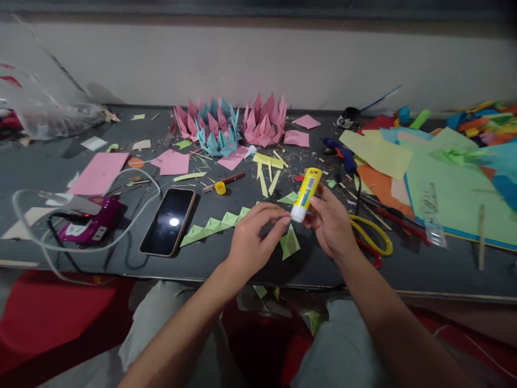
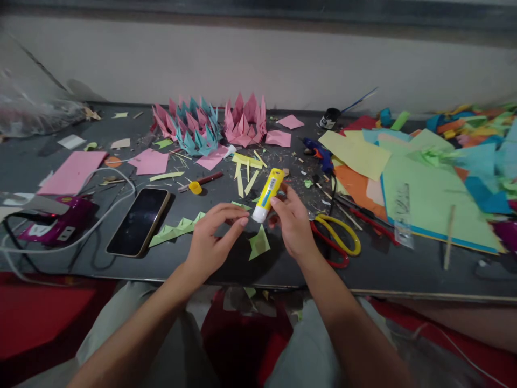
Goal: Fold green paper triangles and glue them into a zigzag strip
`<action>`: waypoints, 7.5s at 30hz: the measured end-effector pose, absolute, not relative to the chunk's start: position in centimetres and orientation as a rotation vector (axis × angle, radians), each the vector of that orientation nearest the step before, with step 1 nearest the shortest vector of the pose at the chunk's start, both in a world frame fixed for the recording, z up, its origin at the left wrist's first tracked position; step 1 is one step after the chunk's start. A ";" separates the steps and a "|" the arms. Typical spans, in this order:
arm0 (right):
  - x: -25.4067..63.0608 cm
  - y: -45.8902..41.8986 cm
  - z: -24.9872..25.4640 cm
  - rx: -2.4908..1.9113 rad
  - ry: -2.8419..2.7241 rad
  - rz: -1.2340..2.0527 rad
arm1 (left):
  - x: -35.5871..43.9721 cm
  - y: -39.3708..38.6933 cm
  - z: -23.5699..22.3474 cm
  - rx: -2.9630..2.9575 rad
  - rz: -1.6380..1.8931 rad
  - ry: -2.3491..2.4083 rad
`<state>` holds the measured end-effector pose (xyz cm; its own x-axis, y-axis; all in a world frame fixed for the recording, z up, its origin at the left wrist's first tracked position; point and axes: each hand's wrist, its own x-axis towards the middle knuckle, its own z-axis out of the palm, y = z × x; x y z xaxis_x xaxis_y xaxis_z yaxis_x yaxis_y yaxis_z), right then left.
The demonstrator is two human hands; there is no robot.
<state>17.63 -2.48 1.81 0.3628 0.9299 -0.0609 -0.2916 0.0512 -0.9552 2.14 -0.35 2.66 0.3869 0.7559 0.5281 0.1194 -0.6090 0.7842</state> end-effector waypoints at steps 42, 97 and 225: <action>16.8 -3.9 1.8 -1.196 -1.095 0.691 | 1.7 -0.1 2.5 2.149 1.220 0.900; 19.9 -3.4 1.0 -1.194 -0.716 0.980 | -4.7 -1.9 4.7 2.119 -0.166 0.537; 19.7 -4.3 0.8 -1.128 -0.498 1.068 | 3.0 -3.2 0.8 2.557 0.439 1.185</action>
<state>19.67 -4.28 0.77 0.4463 0.8774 -0.1757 -0.4296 0.0378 -0.9022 3.03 -3.19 0.77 0.6156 0.7733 0.1516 0.6853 -0.6203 0.3815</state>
